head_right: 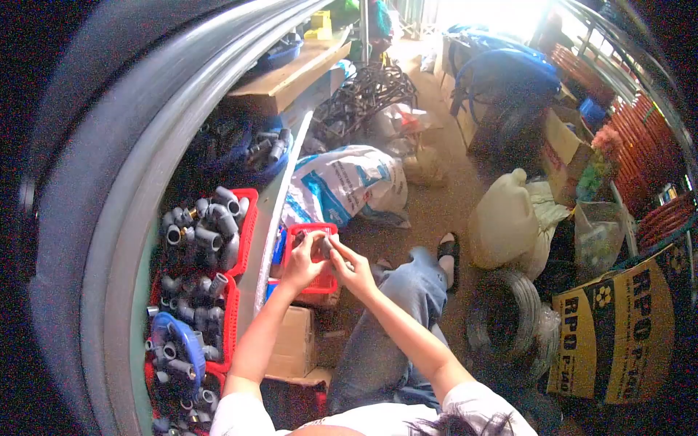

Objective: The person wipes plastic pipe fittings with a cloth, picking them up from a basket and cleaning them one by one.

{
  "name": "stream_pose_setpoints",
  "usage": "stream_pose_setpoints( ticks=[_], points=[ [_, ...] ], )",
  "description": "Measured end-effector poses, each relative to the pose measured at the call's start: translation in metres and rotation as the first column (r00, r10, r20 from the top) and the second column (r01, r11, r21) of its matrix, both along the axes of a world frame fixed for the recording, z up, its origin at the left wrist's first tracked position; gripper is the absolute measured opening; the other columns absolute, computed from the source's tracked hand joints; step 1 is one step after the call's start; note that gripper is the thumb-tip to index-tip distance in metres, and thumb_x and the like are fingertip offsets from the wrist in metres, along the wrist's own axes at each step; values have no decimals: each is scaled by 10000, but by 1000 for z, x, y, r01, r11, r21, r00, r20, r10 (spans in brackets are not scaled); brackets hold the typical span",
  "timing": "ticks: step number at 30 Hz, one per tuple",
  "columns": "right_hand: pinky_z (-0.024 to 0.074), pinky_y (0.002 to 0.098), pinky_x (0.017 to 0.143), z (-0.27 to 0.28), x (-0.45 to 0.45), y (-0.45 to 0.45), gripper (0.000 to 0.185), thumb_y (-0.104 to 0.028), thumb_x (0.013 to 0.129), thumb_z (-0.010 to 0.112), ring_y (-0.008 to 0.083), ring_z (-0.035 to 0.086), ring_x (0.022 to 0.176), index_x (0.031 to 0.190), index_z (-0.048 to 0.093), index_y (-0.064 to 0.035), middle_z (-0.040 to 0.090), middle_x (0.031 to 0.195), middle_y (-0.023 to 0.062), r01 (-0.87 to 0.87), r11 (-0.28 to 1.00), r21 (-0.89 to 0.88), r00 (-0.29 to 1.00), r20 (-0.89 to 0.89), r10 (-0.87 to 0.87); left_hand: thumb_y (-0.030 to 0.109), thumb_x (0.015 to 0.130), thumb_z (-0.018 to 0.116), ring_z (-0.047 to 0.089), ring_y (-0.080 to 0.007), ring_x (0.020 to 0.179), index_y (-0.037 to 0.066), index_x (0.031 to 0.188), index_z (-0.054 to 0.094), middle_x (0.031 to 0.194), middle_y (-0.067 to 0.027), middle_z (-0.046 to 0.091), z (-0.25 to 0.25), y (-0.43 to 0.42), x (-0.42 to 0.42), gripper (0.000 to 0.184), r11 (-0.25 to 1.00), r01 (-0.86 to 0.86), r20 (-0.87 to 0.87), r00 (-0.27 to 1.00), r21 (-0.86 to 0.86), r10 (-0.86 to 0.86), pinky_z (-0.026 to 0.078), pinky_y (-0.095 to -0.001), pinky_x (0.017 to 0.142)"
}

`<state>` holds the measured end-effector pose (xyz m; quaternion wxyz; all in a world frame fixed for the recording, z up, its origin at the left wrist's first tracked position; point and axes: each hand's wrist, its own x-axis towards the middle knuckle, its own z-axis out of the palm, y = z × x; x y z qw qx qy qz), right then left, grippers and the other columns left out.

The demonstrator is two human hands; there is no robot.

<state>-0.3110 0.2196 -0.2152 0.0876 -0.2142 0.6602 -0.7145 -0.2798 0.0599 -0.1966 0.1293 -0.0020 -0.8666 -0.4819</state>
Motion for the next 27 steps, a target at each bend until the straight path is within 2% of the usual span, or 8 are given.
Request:
stream_pose_setpoints(
  ticks=[3, 6, 11, 15, 19, 21, 23, 27],
  points=[
    [452, 338, 1022, 6, 0, 5, 341, -99, 940, 637, 231, 604, 1204, 1275, 632, -32, 675, 1225, 170, -30, 996, 89, 979, -197, 47, 144, 822, 735, 630, -453, 1025, 78, 1270, 415, 1096, -252, 653, 1, -1, 7, 554, 1000, 8, 37, 999, -8, -7, 536, -516, 813],
    [461, 350, 1016, 0, -2, 1, 307, -83, 932, 642, 252, 617, 1194, 1231, 651, -19, 684, 1196, 176, -21, 994, 111, 955, -292, 53, 244, 852, 710, 652, -415, 1035, 93, 1275, 444, 1087, -244, 665, 0, -6, 6, 522, 994, -1, 134, 991, -109, 16, 537, -493, 846],
    [484, 271, 929, -2, -11, -2, 378, -185, 984, 612, 101, 596, 1088, 1330, 597, -33, 678, 1242, 114, -19, 999, 33, 997, 76, 17, 318, 858, 698, 657, -466, 919, 103, 1290, 409, 961, -258, 681, 12, 6, 10, 563, 990, 42, 145, 989, -137, -22, 536, -545, 757],
    [475, 268, 940, -5, -6, 5, 312, -155, 976, 623, 98, 607, 1069, 1261, 654, -30, 700, 1201, 102, -55, 996, 73, 985, -158, 66, 217, 845, 699, 650, -465, 937, 75, 1286, 400, 1023, -266, 665, 7, 4, 7, 552, 979, -62, 36, 997, -192, 70, 539, -544, 762],
    [436, 268, 990, -5, -11, 8, 369, -245, 1010, 586, 121, 580, 1130, 1294, 631, -14, 667, 1238, 77, -115, 988, 99, 993, 49, 111, 244, 820, 737, 641, -453, 998, 68, 1292, 400, 1141, -276, 629, 16, 0, 6, 606, 989, -48, 206, 975, -141, 76, 533, -538, 812],
    [459, 245, 944, -4, -18, 0, 384, -226, 1005, 592, 76, 582, 1038, 1331, 603, -22, 676, 1200, 31, -2, 991, -130, 978, 207, 29, 384, 768, 806, 586, -460, 1118, 59, 1297, 425, 1241, -242, 586, 10, 6, 8, 729, 994, 8, 119, 993, -108, 5, 506, -512, 915],
    [436, 240, 970, 8, -15, 7, 418, -254, 1010, 586, 68, 557, 1079, 1358, 579, -24, 659, 1218, 16, -55, 993, -105, 956, 281, 83, 378, 772, 802, 556, -481, 1153, 65, 1309, 427, 1273, -209, 584, 14, 9, 11, 726, 974, -20, -7, 1000, -225, 19, 484, -523, 952],
    [422, 242, 985, -3, -15, 12, 412, -259, 1004, 596, 77, 562, 1093, 1348, 592, -32, 652, 1243, 37, -131, 990, -52, 971, 193, 139, 326, 779, 809, 554, -473, 1174, 59, 1275, 432, 1291, -204, 593, 18, 2, 6, 679, 982, -99, 23, 994, -161, 104, 470, -502, 980]
  ],
)
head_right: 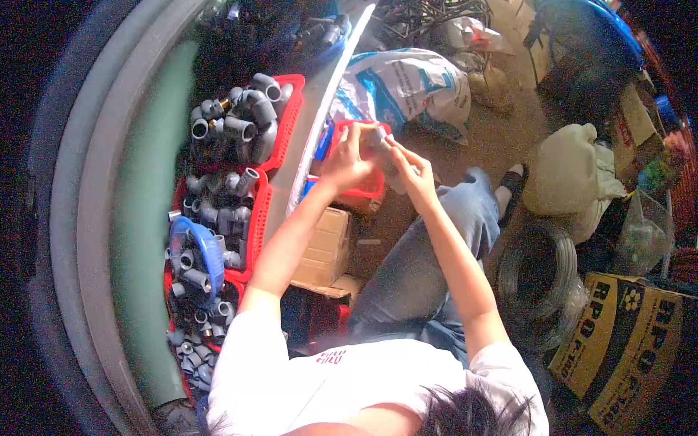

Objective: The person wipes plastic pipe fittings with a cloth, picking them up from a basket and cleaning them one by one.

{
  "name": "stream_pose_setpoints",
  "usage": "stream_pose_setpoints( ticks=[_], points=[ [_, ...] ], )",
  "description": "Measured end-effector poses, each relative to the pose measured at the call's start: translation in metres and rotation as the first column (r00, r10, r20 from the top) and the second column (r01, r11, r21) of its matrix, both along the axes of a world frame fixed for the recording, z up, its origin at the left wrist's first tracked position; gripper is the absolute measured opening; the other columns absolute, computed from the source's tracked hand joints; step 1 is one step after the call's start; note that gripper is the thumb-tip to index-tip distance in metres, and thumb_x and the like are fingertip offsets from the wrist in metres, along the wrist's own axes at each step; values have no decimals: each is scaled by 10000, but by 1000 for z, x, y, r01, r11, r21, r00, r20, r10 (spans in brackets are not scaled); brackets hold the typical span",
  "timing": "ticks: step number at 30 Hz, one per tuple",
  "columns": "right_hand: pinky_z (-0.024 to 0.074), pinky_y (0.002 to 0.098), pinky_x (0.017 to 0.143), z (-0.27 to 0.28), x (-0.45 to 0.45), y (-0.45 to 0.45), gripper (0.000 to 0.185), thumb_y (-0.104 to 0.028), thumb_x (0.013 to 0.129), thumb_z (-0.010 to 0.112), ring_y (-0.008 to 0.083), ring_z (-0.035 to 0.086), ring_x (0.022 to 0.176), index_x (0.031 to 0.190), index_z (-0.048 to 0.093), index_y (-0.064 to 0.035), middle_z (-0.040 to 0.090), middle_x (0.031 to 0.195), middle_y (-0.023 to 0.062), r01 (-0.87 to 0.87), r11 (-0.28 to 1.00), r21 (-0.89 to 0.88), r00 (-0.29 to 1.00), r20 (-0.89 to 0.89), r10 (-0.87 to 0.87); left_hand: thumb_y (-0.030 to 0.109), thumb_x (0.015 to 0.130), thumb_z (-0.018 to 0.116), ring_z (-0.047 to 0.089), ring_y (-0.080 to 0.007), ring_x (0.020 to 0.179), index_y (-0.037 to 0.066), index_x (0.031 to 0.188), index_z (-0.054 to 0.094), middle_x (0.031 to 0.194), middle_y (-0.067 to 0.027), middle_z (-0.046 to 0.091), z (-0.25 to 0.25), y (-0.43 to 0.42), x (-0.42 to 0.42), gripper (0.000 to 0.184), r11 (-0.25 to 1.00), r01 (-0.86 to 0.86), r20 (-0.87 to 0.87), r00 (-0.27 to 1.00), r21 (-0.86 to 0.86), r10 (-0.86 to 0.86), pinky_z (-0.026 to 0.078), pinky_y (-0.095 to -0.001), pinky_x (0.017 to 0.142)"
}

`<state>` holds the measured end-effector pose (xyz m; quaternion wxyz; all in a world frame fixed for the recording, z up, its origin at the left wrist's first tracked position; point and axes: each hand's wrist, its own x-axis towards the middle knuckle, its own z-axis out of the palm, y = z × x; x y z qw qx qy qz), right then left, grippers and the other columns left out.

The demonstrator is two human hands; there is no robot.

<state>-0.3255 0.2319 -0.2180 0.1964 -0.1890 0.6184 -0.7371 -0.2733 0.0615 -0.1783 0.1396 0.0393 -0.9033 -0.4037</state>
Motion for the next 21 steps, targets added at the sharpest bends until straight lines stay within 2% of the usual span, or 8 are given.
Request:
stream_pose_setpoints(
  ticks=[6, 8, 10, 14, 15, 18, 19, 21],
  points=[
    [500, 304, 952, 12, -8, -2, 478, -265, 990, 609, 166, 602, 1156, 1414, 522, -63, 601, 1330, 86, 21, 957, -289, 888, 446, 115, 293, 786, 816, 544, -454, 1205, 40, 1269, 379, 1343, -259, 541, -22, 7, -4, 699, 961, 183, -104, 981, 208, -164, 470, -482, 985],
    [514, 313, 938, 17, -8, -1, 474, -238, 981, 623, 171, 609, 1152, 1406, 525, -53, 601, 1328, 91, 3, 949, -315, 856, 491, 161, 311, 775, 819, 531, -449, 1224, 58, 1339, 323, 1376, -235, 524, -21, 6, 0, 792, 986, 154, -89, 985, 59, -149, 462, -472, 996],
    [516, 305, 935, 10, -8, -4, 473, -206, 967, 644, 166, 613, 1146, 1399, 532, -49, 605, 1324, 92, 10, 963, -268, 883, 454, 117, 330, 769, 818, 526, -444, 1233, 62, 1365, 308, 1374, -223, 529, -21, 1, -2, 829, 986, 167, -40, 985, -8, -168, 450, -474, 1007],
    [508, 290, 946, 7, -7, -8, 472, -144, 942, 675, 160, 618, 1138, 1382, 546, -34, 620, 1307, 95, 82, 973, -215, 910, 415, 15, 443, 761, 796, 567, -353, 1199, 62, 1301, 441, 1296, -180, 583, -15, 3, -1, 750, 933, 19, -199, 975, -360, -96, 419, -485, 1019],
    [509, 284, 942, 10, -7, -10, 453, -135, 945, 672, 155, 623, 1126, 1371, 557, -32, 632, 1292, 94, 96, 978, -184, 927, 375, -20, 452, 768, 788, 610, -313, 1129, 69, 1262, 517, 1233, -154, 627, -7, 5, 0, 682, 951, 30, -165, 983, -309, -85, 433, -473, 996],
    [518, 281, 922, 8, -5, -8, 444, -137, 954, 662, 151, 627, 1115, 1372, 554, -32, 629, 1296, 93, 39, 968, -247, 930, 362, 55, 445, 782, 778, 632, -296, 1086, 73, 1256, 557, 1166, -134, 664, -11, 2, 0, 642, 923, 7, -167, 983, -385, -77, 441, -459, 977],
    [500, 268, 934, 9, -5, -6, 452, -195, 977, 636, 138, 606, 1139, 1398, 539, -63, 613, 1313, 70, -4, 976, -217, 919, 383, 89, 416, 803, 765, 641, -300, 1076, 69, 1258, 573, 1107, -124, 691, -10, 2, 0, 604, 928, -16, -182, 982, -372, -56, 452, -454, 956],
    [503, 275, 927, 16, -5, -3, 462, -211, 984, 624, 140, 606, 1133, 1413, 522, -71, 612, 1310, 67, -18, 978, -208, 891, 441, 110, 410, 805, 763, 650, -308, 1063, 69, 1251, 574, 1112, -135, 693, -10, 0, -3, 592, 962, -44, -161, 987, -268, 1, 454, -459, 951]
  ],
)
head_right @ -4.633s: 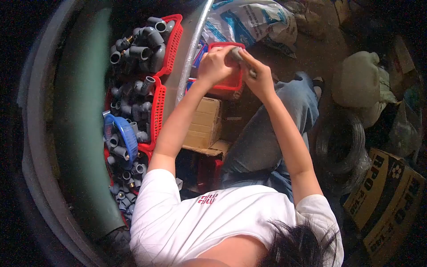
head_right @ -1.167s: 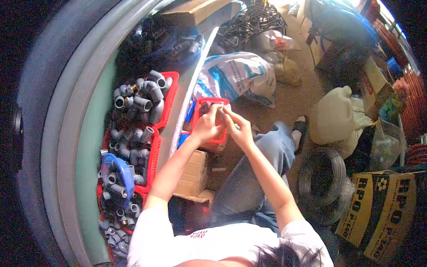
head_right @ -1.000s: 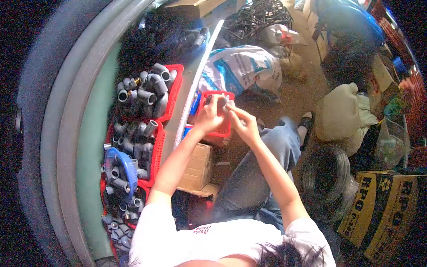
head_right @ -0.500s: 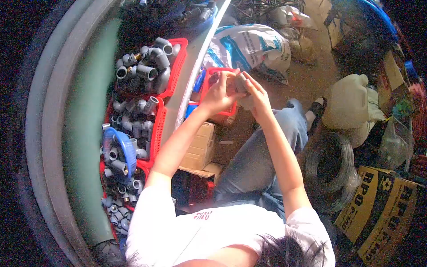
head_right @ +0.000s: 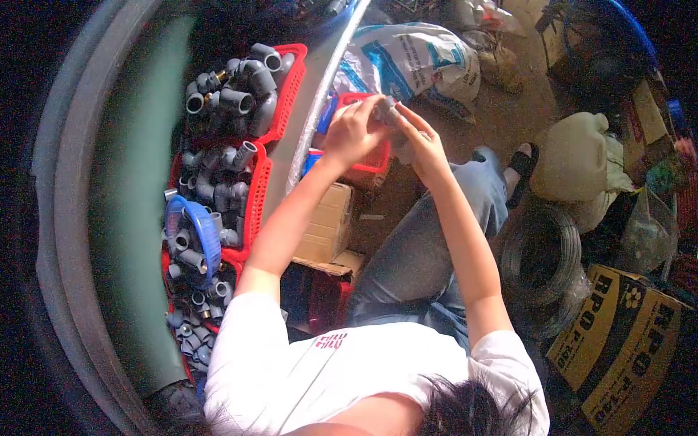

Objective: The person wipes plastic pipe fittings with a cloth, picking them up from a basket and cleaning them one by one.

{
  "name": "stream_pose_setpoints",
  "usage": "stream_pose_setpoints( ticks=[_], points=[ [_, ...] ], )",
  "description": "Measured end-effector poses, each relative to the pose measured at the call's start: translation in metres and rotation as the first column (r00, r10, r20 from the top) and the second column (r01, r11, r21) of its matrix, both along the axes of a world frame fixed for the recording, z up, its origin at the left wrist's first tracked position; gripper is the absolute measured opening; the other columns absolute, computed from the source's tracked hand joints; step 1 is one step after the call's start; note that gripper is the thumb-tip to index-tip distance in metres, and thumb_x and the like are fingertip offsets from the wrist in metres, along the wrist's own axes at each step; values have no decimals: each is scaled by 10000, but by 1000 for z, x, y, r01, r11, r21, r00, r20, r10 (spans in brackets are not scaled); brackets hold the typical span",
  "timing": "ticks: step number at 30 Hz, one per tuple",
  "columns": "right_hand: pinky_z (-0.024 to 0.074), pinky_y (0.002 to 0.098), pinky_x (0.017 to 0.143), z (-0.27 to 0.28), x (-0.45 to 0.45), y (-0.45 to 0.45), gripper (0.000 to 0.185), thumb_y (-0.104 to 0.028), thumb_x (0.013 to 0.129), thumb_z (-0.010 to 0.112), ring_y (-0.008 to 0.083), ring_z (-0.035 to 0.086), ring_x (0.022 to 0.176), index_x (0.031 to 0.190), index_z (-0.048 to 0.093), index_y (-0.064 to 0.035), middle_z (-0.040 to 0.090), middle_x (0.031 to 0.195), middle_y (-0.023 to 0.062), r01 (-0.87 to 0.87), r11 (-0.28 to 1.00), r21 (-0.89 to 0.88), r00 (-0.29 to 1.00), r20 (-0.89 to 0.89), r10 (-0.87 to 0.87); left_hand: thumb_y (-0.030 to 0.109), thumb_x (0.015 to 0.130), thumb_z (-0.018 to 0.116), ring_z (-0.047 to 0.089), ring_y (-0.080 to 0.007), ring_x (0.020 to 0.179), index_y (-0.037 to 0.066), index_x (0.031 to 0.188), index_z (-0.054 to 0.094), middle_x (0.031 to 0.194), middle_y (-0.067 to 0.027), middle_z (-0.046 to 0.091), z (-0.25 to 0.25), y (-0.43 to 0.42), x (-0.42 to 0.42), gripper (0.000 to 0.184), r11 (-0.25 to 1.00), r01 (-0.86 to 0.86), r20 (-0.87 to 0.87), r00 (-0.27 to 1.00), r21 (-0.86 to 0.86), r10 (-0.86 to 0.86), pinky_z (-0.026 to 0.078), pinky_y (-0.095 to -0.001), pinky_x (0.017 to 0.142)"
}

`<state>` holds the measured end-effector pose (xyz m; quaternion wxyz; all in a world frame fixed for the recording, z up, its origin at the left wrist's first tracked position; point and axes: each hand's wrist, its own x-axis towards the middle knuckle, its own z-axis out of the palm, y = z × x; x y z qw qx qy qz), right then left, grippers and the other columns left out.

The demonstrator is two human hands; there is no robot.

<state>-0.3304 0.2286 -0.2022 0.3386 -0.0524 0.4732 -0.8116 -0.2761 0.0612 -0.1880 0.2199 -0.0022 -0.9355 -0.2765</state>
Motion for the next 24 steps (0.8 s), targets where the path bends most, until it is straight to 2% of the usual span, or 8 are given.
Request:
stream_pose_setpoints(
  ticks=[2, 6, 9, 13, 17, 19, 22, 24],
  points=[
    [517, 289, 912, 2, -1, 2, 482, -228, 985, 621, 150, 609, 1126, 1423, 502, -69, 608, 1309, 71, -16, 1000, -25, 998, 59, 17, 413, 801, 763, 674, -330, 1003, 63, 1238, 575, 1074, -169, 700, 2, 1, 1, 590, 999, -36, 15, 999, 39, 35, 481, -455, 910],
    [541, 327, 897, -2, -6, 6, 529, -294, 984, 608, 177, 614, 1120, 1442, 464, -71, 594, 1310, 80, 4, 992, -127, 989, 146, 15, 472, 773, 773, 690, -343, 926, 55, 1210, 585, 985, -191, 702, 17, 2, 5, 632, 969, 123, 128, 980, 214, -152, 520, -423, 850],
    [540, 337, 883, -9, -9, 5, 519, -329, 991, 583, 189, 624, 1100, 1438, 468, -92, 599, 1294, 79, 28, 991, -132, 985, 175, -4, 482, 774, 769, 686, -325, 949, 61, 1206, 593, 1019, -179, 700, 17, -1, 4, 628, 975, 165, 110, 977, 151, -182, 516, -429, 859],
    [538, 327, 831, -45, -26, 5, 449, -390, 969, 581, 199, 659, 1004, 1306, 568, -93, 656, 1185, 74, 68, 998, -3, 957, 282, -64, 475, 791, 754, 638, -381, 1049, 15, 1275, 563, 1109, -225, 673, -2, -11, 2, 695, 997, -67, 155, 985, -27, 70, 486, -452, 942],
    [548, 378, 851, -62, -33, 12, 406, -415, 959, 580, 253, 679, 952, 1173, 602, -71, 681, 1097, 125, 129, 990, 61, 902, 407, -143, 382, 860, 705, 541, -417, 1212, -59, 1377, 456, 1327, -277, 548, -22, -19, 2, 724, 927, -183, -19, 982, -328, 188, 437, -454, 1042],
    [553, 437, 923, -65, -34, 13, 390, -367, 971, 585, 327, 676, 1015, 1184, 571, -41, 664, 1131, 180, 130, 991, 31, 891, 435, -130, 313, 875, 688, 545, -404, 1215, -11, 1369, 496, 1373, -248, 524, -11, -15, 1, 621, 970, -136, -35, 991, -202, 131, 438, -442, 1045],
    [568, 428, 893, -65, -30, 12, 394, -370, 960, 605, 318, 681, 1004, 1176, 572, -43, 669, 1110, 172, 154, 986, 68, 884, 437, -168, 217, 887, 660, 581, -360, 1173, 79, 1300, 588, 1321, -179, 584, -2, -6, -2, 441, 993, -77, -98, 991, 87, 86, 453, -420, 1021],
    [579, 417, 846, -67, -27, 11, 388, -357, 948, 629, 309, 688, 968, 1172, 573, -45, 672, 1099, 160, 151, 977, 152, 877, 436, -203, 199, 895, 649, 603, -345, 1143, 82, 1239, 621, 1291, -166, 607, 16, -5, 4, 364, 993, -68, -132, 988, 94, 80, 470, -422, 995]
  ],
)
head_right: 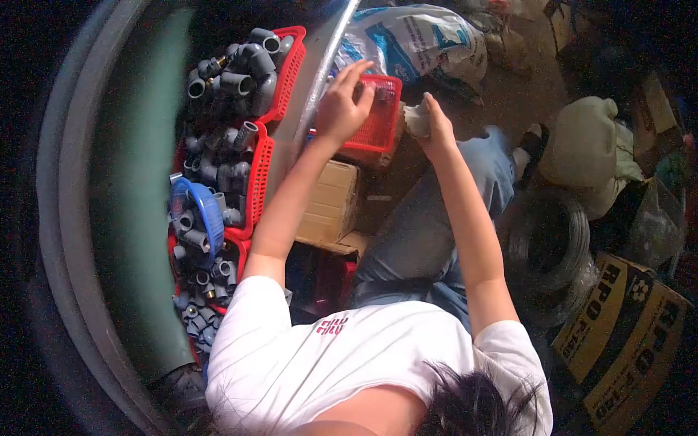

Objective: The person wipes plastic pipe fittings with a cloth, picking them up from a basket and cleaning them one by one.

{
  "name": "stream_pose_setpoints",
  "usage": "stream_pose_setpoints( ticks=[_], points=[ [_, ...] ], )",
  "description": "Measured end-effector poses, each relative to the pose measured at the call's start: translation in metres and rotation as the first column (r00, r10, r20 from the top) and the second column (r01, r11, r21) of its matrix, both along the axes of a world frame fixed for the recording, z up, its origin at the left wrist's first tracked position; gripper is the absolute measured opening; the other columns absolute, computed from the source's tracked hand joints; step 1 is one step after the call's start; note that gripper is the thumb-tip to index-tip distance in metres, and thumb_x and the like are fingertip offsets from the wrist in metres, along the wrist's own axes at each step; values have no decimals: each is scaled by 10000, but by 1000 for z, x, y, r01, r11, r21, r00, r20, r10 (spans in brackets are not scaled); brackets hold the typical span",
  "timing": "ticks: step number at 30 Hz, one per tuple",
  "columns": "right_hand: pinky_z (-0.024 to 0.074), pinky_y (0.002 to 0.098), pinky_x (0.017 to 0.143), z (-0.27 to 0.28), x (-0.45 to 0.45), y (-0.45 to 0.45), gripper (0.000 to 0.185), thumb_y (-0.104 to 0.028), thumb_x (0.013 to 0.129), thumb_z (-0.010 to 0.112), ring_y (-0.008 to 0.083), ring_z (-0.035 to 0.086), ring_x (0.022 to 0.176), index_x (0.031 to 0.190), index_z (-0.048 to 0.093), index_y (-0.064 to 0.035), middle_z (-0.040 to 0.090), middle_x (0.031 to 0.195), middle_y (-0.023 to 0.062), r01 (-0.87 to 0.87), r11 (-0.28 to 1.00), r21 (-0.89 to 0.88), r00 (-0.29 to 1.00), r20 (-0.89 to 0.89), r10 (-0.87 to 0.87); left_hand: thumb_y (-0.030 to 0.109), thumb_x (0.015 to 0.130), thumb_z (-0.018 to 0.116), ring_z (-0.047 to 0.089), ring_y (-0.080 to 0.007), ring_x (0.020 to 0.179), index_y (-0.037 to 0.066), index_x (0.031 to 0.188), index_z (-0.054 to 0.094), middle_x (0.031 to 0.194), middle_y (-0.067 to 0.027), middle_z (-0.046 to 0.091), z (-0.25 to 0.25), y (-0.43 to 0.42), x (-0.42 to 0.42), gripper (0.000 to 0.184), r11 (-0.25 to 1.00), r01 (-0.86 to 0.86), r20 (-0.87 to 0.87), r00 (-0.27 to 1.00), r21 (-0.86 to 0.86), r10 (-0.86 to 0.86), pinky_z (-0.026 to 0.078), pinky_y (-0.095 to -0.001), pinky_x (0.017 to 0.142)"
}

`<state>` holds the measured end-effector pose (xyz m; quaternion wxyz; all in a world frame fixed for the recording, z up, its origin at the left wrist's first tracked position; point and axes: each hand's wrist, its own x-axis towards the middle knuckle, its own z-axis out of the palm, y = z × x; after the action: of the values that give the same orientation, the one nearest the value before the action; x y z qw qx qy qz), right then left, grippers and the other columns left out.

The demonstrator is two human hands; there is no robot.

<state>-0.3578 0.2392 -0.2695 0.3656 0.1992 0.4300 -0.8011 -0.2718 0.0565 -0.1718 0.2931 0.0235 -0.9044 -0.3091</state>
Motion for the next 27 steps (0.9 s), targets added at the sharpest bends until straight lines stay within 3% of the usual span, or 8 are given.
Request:
stream_pose_setpoints(
  ticks=[4, 6, 8, 10, 12, 13, 22, 27],
  points=[
    [586, 380, 746, -13, 1, -5, 336, -292, 927, 666, 265, 700, 880, 1145, 593, -47, 685, 1054, 129, -39, 998, 47, 999, -33, 40, 180, 897, 646, 683, -318, 941, 87, 1046, 701, 1037, -127, 717, 91, -8, 41, 184, 986, -42, -51, 998, -159, 34, 526, -410, 838],
    [560, 378, 748, -17, 0, -2, 318, -251, 915, 664, 241, 681, 902, 1146, 615, -37, 672, 1060, 115, -102, 994, 37, 991, -82, 105, 178, 910, 635, 692, -310, 905, 69, 992, 717, 984, -129, 726, 135, -20, 85, 160, 963, -186, -2, 982, -197, 190, 536, -398, 779],
    [553, 371, 734, -4, 5, -5, 293, -182, 912, 634, 232, 681, 899, 1158, 635, -23, 678, 1049, 114, -110, 992, 60, 990, -84, 115, 183, 957, 603, 705, -268, 947, 34, 1094, 707, 1035, -169, 722, 164, -33, 135, 228, 865, -450, 57, 880, -221, 472, 528, -362, 845],
    [556, 369, 733, -2, 3, -6, 285, -168, 912, 626, 234, 686, 889, 1154, 637, -19, 686, 1040, 118, -112, 991, 76, 991, -65, 117, 296, 973, 577, 653, -344, 1073, 57, 1168, 673, 1139, -188, 687, 172, -59, 190, 324, 667, -625, 118, 688, -405, 716, 492, -406, 920],
    [560, 365, 737, -1, 3, -5, 280, -160, 912, 615, 233, 691, 885, 1150, 636, -13, 693, 1030, 121, -106, 993, 51, 993, -54, 108, 414, 976, 560, 606, -370, 1147, 75, 1276, 611, 1226, -212, 640, 162, -89, 241, 456, 538, -658, 276, 466, -528, 841, 450, -423, 983],
    [560, 365, 738, 0, 4, -5, 283, -161, 913, 613, 236, 691, 886, 1152, 633, -12, 692, 1035, 122, -102, 994, 46, 994, -42, 104, 457, 981, 546, 599, -368, 1158, 82, 1334, 571, 1233, -233, 630, 156, -98, 255, 516, 540, -742, 407, 386, -398, 828, 436, -431, 1003],
    [561, 330, 791, 6, 5, -5, 258, -234, 905, 664, 197, 693, 895, 1099, 661, -63, 708, 1032, 77, -97, 991, 91, 994, -33, 100, 257, 917, 607, 604, -432, 1093, 42, 1158, 684, 1137, -204, 683, 148, -120, 283, 332, 596, -587, 438, 407, -547, 802, 443, -442, 994],
    [564, 333, 788, 1, 2, -2, 267, -238, 918, 648, 203, 693, 898, 1117, 658, -61, 704, 1039, 78, -106, 990, 97, 992, -53, 111, 420, 876, 642, 558, -395, 1163, 63, 1175, 687, 1203, -185, 662, 177, -77, 278, 468, 427, -522, 401, 170, -738, 900, 406, -441, 1036]
  ],
)
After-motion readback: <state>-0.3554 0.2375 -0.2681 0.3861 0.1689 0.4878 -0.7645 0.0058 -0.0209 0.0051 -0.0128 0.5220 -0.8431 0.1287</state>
